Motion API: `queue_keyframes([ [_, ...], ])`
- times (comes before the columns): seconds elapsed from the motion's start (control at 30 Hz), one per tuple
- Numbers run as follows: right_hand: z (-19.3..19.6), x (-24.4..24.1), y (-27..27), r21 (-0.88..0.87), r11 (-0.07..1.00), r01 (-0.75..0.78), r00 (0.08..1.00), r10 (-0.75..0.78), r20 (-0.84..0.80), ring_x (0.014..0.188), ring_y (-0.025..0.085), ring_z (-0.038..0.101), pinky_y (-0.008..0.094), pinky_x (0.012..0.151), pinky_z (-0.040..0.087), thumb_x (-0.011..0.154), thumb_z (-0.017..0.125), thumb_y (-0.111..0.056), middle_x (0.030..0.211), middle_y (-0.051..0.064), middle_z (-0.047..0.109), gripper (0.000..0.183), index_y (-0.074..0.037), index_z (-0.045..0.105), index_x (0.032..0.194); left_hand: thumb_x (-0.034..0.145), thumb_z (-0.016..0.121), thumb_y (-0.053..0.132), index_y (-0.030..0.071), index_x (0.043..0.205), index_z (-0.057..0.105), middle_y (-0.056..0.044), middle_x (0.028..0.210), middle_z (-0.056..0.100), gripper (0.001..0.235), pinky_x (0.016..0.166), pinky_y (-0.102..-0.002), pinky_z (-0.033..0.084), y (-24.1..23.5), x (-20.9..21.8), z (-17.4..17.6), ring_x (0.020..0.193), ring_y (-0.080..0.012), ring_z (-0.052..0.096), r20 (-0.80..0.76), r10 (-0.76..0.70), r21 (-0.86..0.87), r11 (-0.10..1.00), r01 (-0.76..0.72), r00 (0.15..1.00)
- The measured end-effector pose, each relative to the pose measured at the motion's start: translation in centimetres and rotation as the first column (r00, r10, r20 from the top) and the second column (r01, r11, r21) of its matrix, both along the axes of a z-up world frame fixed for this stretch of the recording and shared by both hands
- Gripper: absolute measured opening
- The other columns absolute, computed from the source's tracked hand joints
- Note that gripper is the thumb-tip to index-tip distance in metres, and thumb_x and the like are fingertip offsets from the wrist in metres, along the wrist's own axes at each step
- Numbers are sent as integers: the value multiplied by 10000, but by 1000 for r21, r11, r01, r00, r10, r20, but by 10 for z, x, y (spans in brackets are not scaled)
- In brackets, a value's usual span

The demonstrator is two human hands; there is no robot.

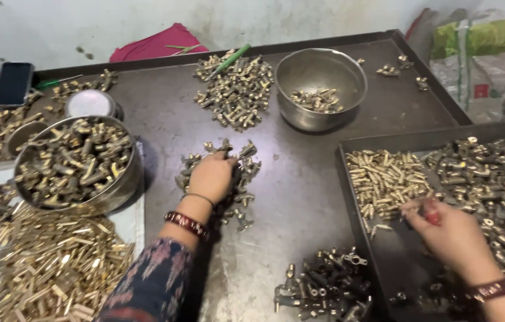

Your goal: Assembling and cleaning small brass metal components at a workbench.

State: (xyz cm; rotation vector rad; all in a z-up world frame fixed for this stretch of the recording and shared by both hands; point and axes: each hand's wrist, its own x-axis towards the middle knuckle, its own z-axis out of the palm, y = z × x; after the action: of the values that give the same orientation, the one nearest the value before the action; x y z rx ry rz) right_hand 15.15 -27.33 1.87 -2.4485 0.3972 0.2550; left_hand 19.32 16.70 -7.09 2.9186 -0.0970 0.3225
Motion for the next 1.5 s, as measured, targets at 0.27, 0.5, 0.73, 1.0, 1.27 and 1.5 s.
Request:
queue_keyframes([
  [0.27,-78,33,-14,-561,612,-558,749,663,-22,925,268,719,417,811,574,839,694,-371,1000,54,727,270,-182,727,1028,758,628,24,126,1174,740,-118,1158,734,443,954,-394,556,-143,-93,81,1038,-306,701,109,-234,-584,772,253,966],
  [0.5,-34,-14,5,380,908,-175,984,171,45,493,215,558,372,475,431,931,731,-175,618,126,610,168,-81,720,1070,712,582,-73,124,1247,696,-96,1045,716,582,782,-308,578,-198,-157,95,886,-238,713,-9,-205,-907,414,79,979],
  [0.73,-59,-74,22,788,615,-19,981,165,-104,450,90,461,250,420,326,902,706,-127,583,29,554,254,-16,737,1128,794,637,-91,86,1192,747,-109,1030,748,450,823,-286,576,-201,-177,52,927,-202,725,175,-194,-843,477,249,965],
  [1.0,-28,-111,63,73,650,-757,422,400,813,1010,170,675,289,870,542,859,681,-36,1148,128,651,249,-67,643,1103,1020,650,90,-20,998,690,-93,766,693,120,593,-273,526,-200,-199,27,621,-170,658,-61,-419,-729,-601,-327,906],
  [1.27,-71,-99,47,595,668,-446,889,258,377,800,177,666,282,700,535,864,744,-72,853,111,707,148,-29,701,999,996,662,31,6,993,685,-62,753,693,34,559,-246,503,-194,-195,25,609,-118,639,-142,-307,-875,-406,-264,941],
  [1.5,-3,-76,61,811,573,115,978,-208,8,526,134,495,284,443,394,982,646,-166,697,67,594,176,-29,669,1091,949,643,-44,-28,1091,712,-86,816,735,158,601,-248,533,-149,-177,49,670,-117,674,-115,-30,-948,-295,-119,993],
])
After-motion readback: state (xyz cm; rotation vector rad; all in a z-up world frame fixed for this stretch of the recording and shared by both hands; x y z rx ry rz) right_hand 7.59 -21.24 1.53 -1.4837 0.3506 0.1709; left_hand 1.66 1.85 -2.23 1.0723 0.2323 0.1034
